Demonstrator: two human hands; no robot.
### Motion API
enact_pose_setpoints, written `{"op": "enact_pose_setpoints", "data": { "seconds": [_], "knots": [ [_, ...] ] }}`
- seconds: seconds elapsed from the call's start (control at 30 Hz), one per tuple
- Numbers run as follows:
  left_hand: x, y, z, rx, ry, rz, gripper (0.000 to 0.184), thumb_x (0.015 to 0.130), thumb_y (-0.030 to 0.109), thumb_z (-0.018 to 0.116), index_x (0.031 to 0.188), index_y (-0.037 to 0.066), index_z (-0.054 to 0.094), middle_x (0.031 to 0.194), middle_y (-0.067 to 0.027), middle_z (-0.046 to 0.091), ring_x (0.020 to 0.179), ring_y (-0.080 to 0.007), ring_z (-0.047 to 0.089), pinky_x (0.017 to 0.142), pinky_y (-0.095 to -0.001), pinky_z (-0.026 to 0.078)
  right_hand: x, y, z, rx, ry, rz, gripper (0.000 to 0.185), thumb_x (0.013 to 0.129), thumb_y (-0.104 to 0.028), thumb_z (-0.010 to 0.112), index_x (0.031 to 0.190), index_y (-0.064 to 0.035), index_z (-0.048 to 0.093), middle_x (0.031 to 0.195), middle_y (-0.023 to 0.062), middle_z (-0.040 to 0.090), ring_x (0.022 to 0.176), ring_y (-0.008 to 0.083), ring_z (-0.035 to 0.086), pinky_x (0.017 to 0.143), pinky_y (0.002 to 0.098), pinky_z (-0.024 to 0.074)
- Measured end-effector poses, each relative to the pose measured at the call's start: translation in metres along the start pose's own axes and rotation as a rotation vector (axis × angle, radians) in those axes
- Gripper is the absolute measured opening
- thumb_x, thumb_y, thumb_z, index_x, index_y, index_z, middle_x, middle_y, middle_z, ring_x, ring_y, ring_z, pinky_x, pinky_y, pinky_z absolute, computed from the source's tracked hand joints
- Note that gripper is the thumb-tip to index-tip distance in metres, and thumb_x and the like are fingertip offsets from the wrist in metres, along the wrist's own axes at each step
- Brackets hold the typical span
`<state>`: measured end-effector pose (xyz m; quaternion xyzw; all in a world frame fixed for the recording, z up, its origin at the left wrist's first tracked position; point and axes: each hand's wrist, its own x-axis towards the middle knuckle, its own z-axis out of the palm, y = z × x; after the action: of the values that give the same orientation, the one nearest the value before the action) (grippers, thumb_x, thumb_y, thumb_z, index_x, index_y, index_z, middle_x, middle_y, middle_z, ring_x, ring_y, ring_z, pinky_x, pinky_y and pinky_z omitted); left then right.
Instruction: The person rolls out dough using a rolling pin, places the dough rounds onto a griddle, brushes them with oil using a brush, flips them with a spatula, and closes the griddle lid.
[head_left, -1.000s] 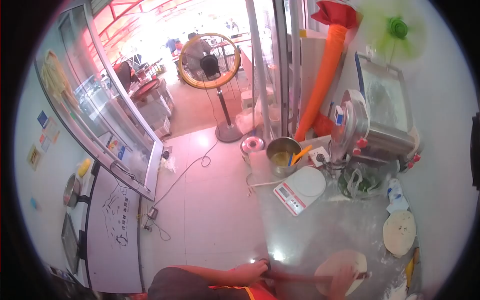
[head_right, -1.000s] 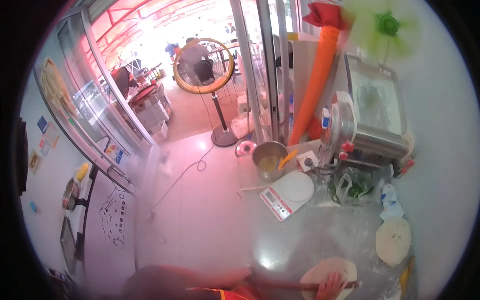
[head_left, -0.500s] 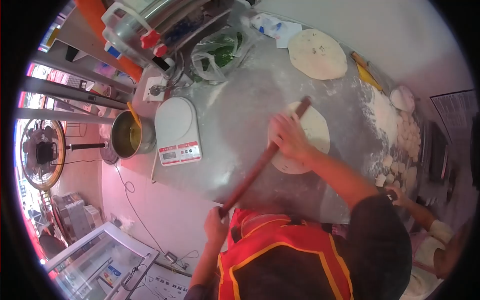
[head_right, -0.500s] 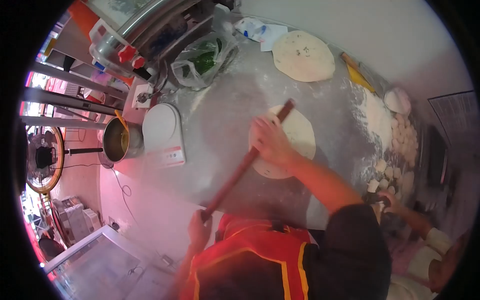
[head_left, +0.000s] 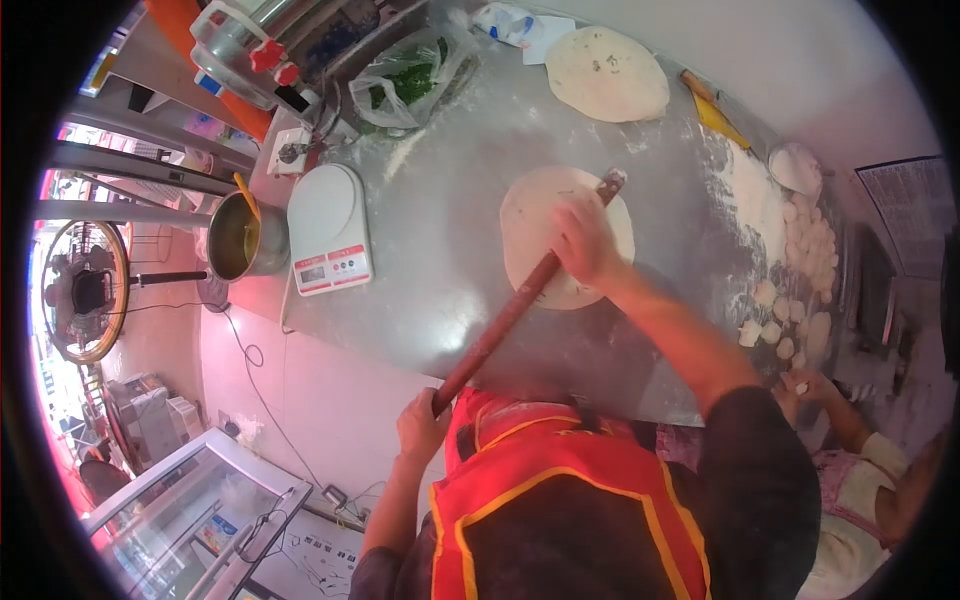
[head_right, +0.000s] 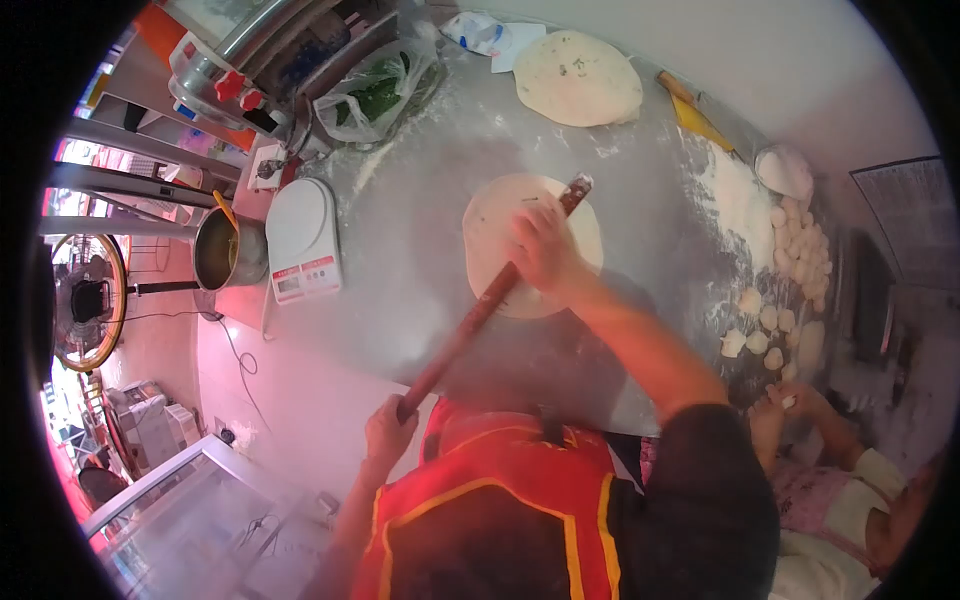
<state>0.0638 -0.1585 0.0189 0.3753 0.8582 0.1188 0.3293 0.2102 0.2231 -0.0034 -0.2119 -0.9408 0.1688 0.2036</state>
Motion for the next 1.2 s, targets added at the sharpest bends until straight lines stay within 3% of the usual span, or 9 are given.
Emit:
{"op": "enact_pose_setpoints", "data": {
  "seconds": [0.27, 0.4, 0.5, 0.63, 0.83, 0.93, 1.03, 1.1, 1.2],
  "knots": [
    [-0.016, 0.038, 0.033, 0.005, -0.203, 0.002, 0.030, 0.081, 0.034, 0.067, 0.098, 0.011, 0.059, 0.086, -0.0149, 0.067, 0.083, -0.0354, 0.065, 0.070, -0.0451, 0.050, -0.109, 0.010, -0.048, -0.121, -0.106, 0.022, 0.058, 0.086, -0.024, 0.061, 0.138, -0.0060, 0.041, 0.146, 0.0125, 0.039, 0.134, 0.0285, 0.039, 0.109, 0.0545, 0.0275],
    [-0.019, 0.043, 0.054, -0.053, -0.394, -0.028, 0.031, 0.081, 0.035, 0.065, 0.102, 0.013, 0.059, 0.091, -0.0140, 0.067, 0.087, -0.0345, 0.065, 0.074, -0.0459, 0.050, -0.164, -0.027, -0.121, -0.115, -0.346, 0.389, 0.059, 0.086, -0.017, 0.061, 0.139, -0.0037, 0.040, 0.142, 0.0152, 0.045, 0.132, 0.0314, 0.040, 0.113, 0.0524, 0.0220],
    [-0.016, 0.035, 0.041, 0.023, -0.248, 0.036, 0.033, 0.082, 0.035, 0.061, 0.109, 0.015, 0.058, 0.098, -0.0124, 0.067, 0.091, -0.0337, 0.064, 0.078, -0.0464, 0.050, -0.164, 0.001, -0.098, -0.104, 0.017, 0.292, 0.051, 0.086, -0.015, 0.060, 0.132, 0.0013, 0.045, 0.133, 0.0245, 0.048, 0.125, 0.0419, 0.043, 0.107, 0.0522, 0.0291],
    [0.000, 0.047, -0.001, -0.157, 0.091, 0.027, 0.031, 0.083, 0.032, 0.059, 0.110, 0.016, 0.056, 0.097, -0.0115, 0.066, 0.091, -0.0341, 0.064, 0.077, -0.0466, 0.050, -0.145, 0.058, -0.044, 0.141, 0.233, 0.647, 0.054, 0.086, -0.014, 0.060, 0.133, 0.0031, 0.041, 0.131, 0.0248, 0.046, 0.124, 0.0390, 0.044, 0.104, 0.0458, 0.0344],
    [0.075, 0.027, -0.011, -0.163, 0.368, -0.033, 0.024, 0.085, 0.025, 0.056, 0.103, 0.009, 0.055, 0.089, -0.0150, 0.064, 0.086, -0.0363, 0.064, 0.073, -0.0512, 0.049, -0.053, 0.056, -0.035, 0.078, -0.049, 0.972, 0.058, 0.077, -0.016, 0.068, 0.126, 0.0041, 0.047, 0.114, 0.0227, 0.059, 0.108, 0.0360, 0.058, 0.090, 0.0407, 0.0448],
    [0.092, 0.033, -0.025, -0.157, 0.298, -0.120, 0.029, 0.086, 0.022, 0.057, 0.110, 0.006, 0.054, 0.099, -0.0193, 0.062, 0.096, -0.0364, 0.061, 0.080, -0.0470, 0.049, -0.048, 0.089, -0.025, 0.272, -0.236, 0.963, 0.053, 0.075, -0.016, 0.068, 0.120, 0.0046, 0.052, 0.109, 0.0229, 0.063, 0.103, 0.0341, 0.062, 0.085, 0.0422, 0.0480],
    [0.101, 0.058, -0.025, -0.074, 0.645, 0.180, 0.039, 0.086, 0.021, 0.058, 0.119, 0.001, 0.050, 0.114, -0.0224, 0.055, 0.110, -0.0371, 0.053, 0.092, -0.0439, 0.046, -0.056, 0.113, -0.005, -0.117, -0.105, 0.657, 0.047, 0.075, -0.015, 0.067, 0.117, 0.0039, 0.057, 0.106, 0.0224, 0.065, 0.101, 0.0328, 0.064, 0.084, 0.0434, 0.0498],
    [0.136, 0.077, 0.008, -0.052, 0.632, 0.322, 0.045, 0.089, 0.022, 0.058, 0.125, -0.003, 0.045, 0.127, -0.0212, 0.048, 0.122, -0.0342, 0.046, 0.102, -0.0415, 0.039, -0.036, 0.062, -0.025, 0.189, -0.152, 0.456, 0.038, 0.092, -0.023, 0.049, 0.123, -0.0022, 0.056, 0.111, 0.0200, 0.064, 0.107, 0.0345, 0.060, 0.090, 0.0459, 0.0479],
    [0.159, 0.134, 0.053, -1.558, 0.021, 0.198, 0.042, 0.096, 0.029, 0.052, 0.125, 0.000, 0.046, 0.128, -0.0136, 0.050, 0.121, -0.0264, 0.048, 0.102, -0.0380, 0.040, 0.012, -0.087, -0.091, 0.190, -0.269, 0.215, 0.025, 0.094, -0.023, 0.047, 0.105, -0.0038, 0.058, 0.092, 0.0195, 0.067, 0.086, 0.0362, 0.065, 0.069, 0.0477, 0.0519]
  ]
}}
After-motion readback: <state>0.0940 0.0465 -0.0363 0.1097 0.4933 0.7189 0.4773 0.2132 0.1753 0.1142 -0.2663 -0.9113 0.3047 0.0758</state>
